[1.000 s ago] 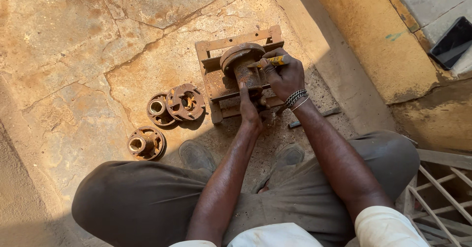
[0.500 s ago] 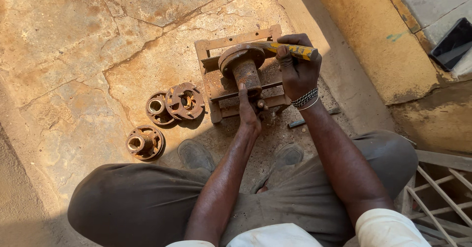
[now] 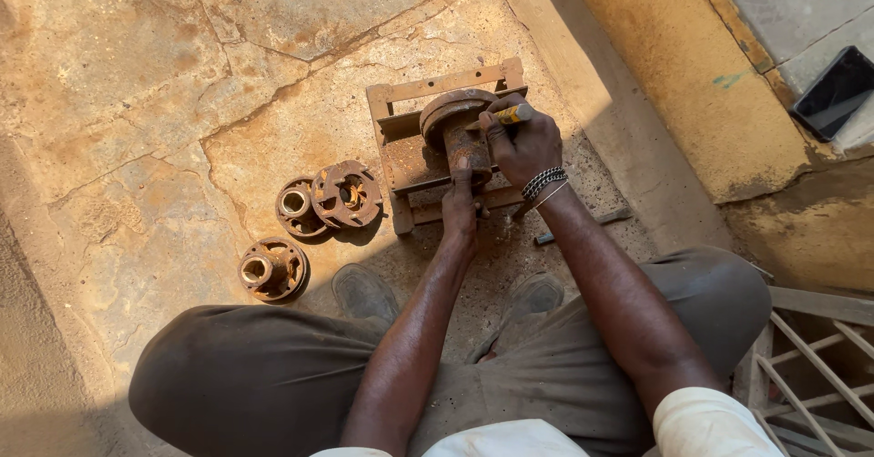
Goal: The person sits on the ground and uses a yellow-handled scraper to remove rust and debris from a metal part clamped in a wooden jig. Several similar metal parts are visible nearby on the floor.
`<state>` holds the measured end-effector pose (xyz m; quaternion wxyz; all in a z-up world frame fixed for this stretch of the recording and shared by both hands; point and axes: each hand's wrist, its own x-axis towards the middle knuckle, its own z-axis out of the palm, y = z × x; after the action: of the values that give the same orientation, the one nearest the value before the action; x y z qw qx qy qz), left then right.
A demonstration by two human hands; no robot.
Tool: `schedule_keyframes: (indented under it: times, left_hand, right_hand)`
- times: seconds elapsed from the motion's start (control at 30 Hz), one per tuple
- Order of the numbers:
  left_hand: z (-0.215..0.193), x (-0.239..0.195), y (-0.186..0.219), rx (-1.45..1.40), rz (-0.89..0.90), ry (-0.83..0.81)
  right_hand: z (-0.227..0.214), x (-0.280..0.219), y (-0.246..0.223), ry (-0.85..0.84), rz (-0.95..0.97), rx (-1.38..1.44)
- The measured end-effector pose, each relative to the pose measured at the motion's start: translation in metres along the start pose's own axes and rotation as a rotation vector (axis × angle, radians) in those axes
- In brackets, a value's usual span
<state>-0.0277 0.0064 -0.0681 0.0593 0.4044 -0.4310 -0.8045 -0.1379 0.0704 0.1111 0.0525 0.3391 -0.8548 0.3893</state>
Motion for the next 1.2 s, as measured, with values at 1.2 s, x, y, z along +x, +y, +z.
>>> schedule_keyframes:
  times: [1.2]
  left_hand:
    - [-0.007, -0.015, 0.014, -0.132, -0.005, -0.164]
  right_hand:
    - [0.023, 0.008, 0.036, 0.137, 0.059, 0.59]
